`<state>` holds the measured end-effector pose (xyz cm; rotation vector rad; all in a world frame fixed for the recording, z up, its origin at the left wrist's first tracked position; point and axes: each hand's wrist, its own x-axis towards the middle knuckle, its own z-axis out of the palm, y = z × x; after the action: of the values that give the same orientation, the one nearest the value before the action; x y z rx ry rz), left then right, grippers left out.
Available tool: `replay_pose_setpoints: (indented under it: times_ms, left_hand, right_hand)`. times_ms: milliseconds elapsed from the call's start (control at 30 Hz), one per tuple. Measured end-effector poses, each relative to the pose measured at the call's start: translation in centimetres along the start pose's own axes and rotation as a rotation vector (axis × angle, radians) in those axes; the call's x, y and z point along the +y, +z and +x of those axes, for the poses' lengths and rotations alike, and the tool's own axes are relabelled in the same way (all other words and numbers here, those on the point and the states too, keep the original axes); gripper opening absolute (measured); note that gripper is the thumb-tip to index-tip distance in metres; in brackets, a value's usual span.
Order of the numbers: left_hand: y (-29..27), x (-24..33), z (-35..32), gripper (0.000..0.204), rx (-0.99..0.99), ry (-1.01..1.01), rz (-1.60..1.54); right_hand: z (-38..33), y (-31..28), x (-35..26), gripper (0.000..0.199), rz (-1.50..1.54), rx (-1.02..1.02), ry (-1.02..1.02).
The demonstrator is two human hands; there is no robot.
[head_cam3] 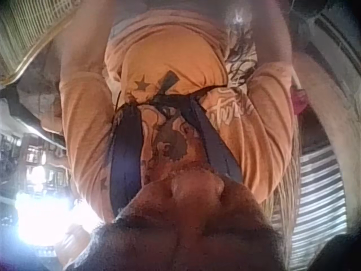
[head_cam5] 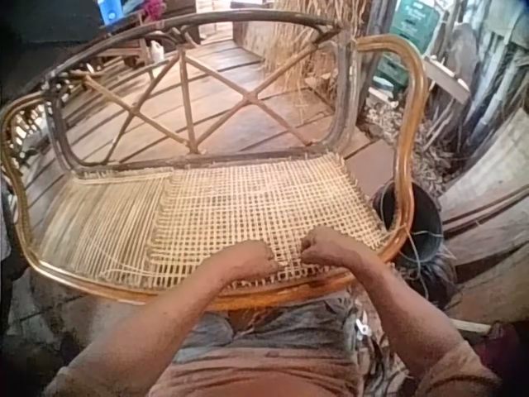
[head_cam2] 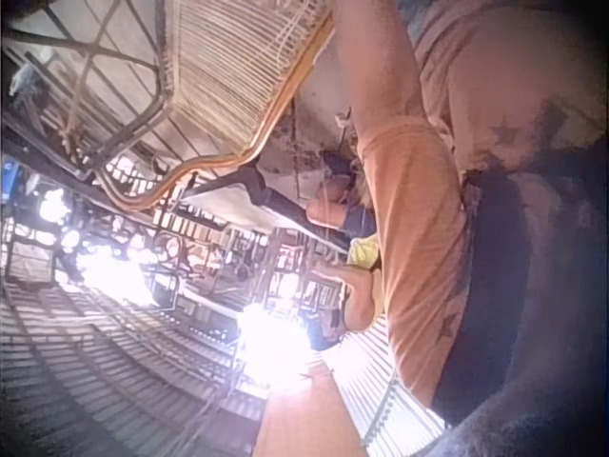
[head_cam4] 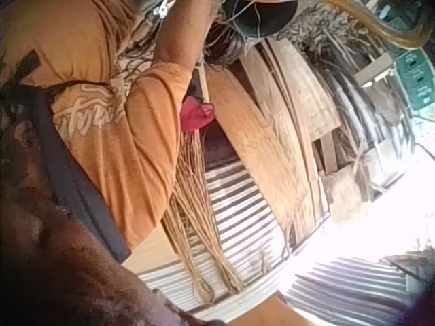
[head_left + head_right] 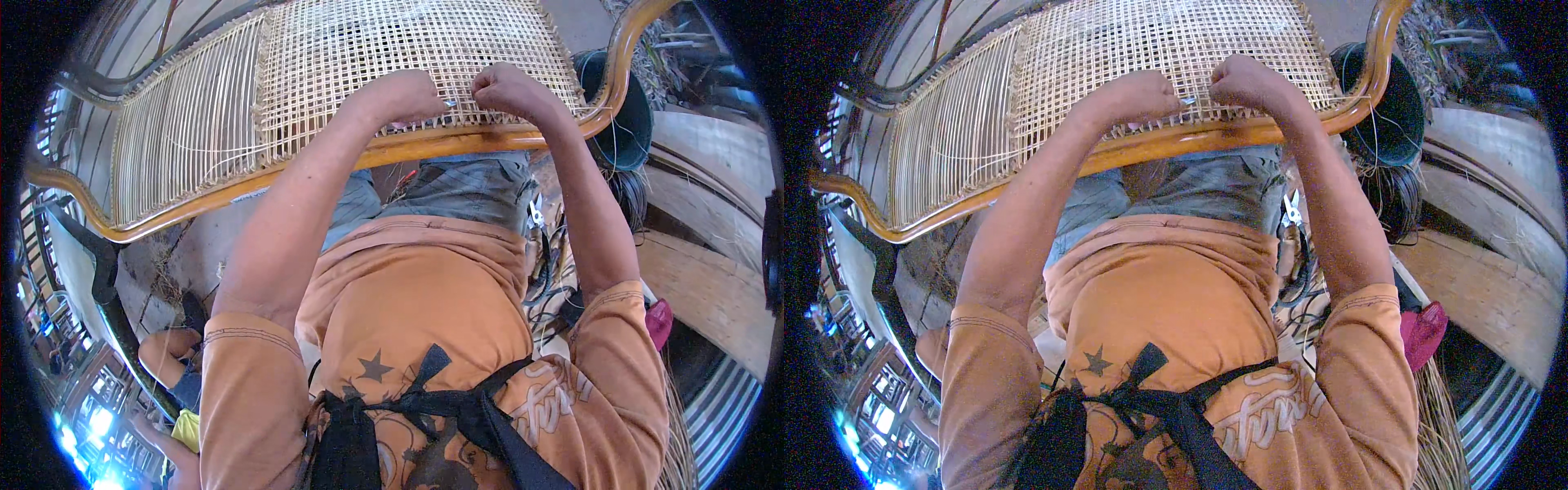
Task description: Repairing or weaving a rattan bench seat using strips of material and a small tool.
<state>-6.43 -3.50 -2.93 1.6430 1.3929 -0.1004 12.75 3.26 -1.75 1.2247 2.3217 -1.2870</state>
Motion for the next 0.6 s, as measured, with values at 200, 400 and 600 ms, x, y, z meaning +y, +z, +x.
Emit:
replay_pose_setpoints:
  times_ms: [200, 400, 600]
  left_hand:
    - [0.06, 0.10, -0.23, 0.036, 0.028, 0.014, 0.030]
    - [0.18, 0.24, -0.42, 0.036, 0.065, 0.037, -0.025]
    - [0.13, 0.84, -0.87, 0.030, 0.093, 0.022, -0.023]
  right_hand:
    - [-0.92, 0.40, -0.28, 0.016, 0.115, 0.042, -0.006]
    - [-0.57, 0.35, 0.51, 0.016, 0.074, 0.066, -0.004]
    - [-0.56, 0.53, -0.46, 0.019, 0.052, 0.036, -0.004]
